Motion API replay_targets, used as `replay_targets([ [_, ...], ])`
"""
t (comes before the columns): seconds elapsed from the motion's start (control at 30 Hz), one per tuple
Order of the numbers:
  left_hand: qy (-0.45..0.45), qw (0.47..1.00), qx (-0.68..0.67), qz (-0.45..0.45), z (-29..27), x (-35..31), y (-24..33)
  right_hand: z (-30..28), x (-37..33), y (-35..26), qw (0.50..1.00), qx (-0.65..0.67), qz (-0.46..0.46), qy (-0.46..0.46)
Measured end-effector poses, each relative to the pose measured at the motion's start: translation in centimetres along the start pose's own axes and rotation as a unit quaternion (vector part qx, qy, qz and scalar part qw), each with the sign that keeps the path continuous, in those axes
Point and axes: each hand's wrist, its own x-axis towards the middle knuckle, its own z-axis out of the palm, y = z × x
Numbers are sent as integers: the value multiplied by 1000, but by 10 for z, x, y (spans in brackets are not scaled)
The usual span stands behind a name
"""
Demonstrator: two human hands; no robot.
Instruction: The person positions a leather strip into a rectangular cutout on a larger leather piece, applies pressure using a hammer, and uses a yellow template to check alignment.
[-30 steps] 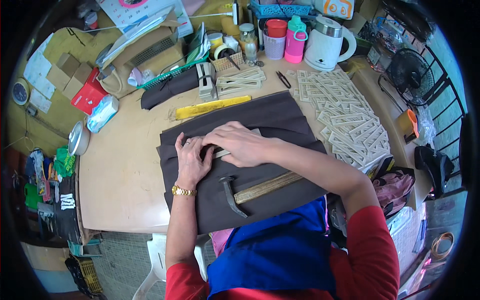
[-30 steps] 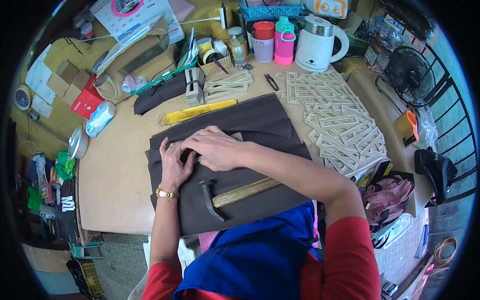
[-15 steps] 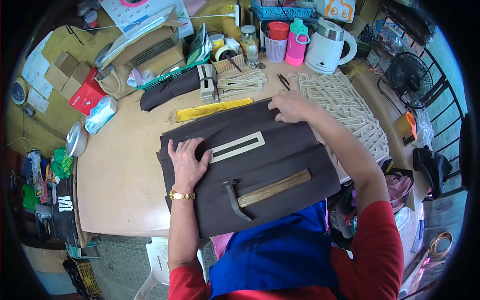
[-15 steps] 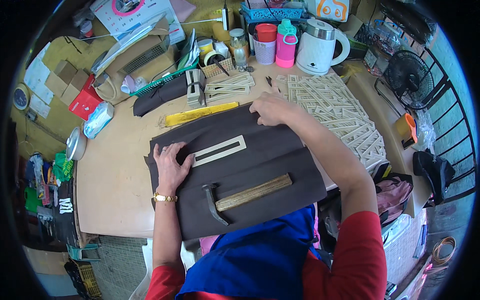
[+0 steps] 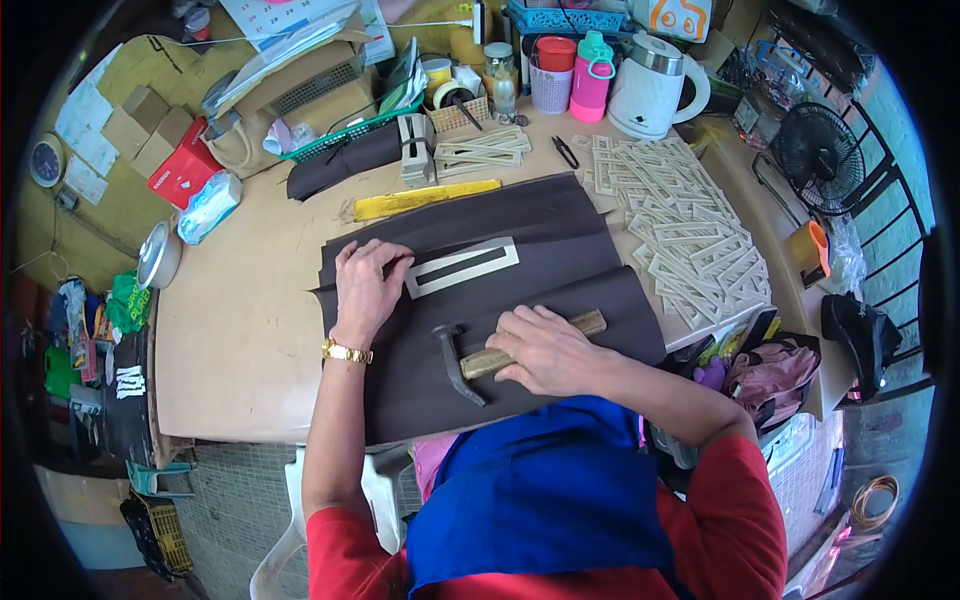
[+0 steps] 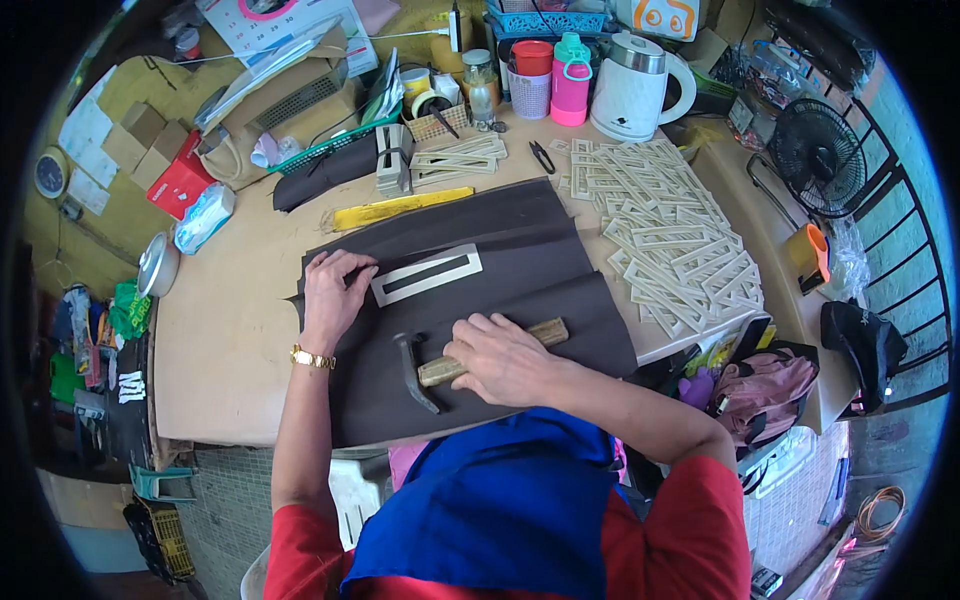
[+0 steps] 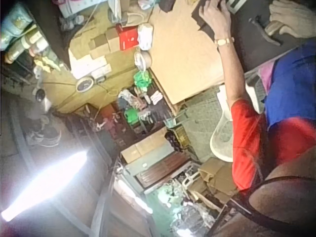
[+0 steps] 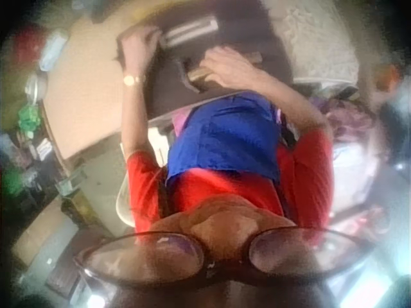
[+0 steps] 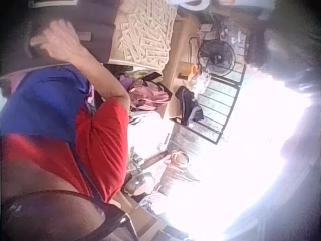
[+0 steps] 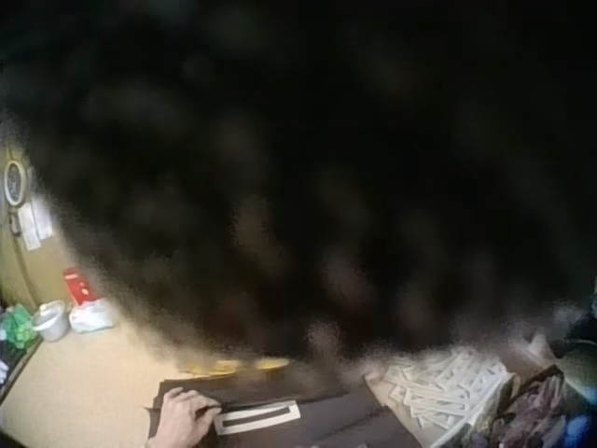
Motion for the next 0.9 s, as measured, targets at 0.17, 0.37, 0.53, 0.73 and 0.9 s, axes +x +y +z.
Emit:
replay_targets([
  [0.17, 8, 1000, 19, 21, -42, -19, 32, -46, -17, -19, 993, 55, 16, 105],
  [0.37, 9, 998, 4, 58, -71, -107, 100, -147, -66, -29, 953, -57, 120, 272],
  [0.53, 39, 998, -14, 38, -42, -178, 106, -164, -76, -24, 935, -104, 156, 302],
  [0.73, 56, 997, -16, 45, -16, -194, 102, -126, -67, -2, 958, -52, 152, 238],
  [0.9, 76, 995, -26, 61, -5, -191, 106, -90, -47, 2, 970, -81, 123, 196],
])
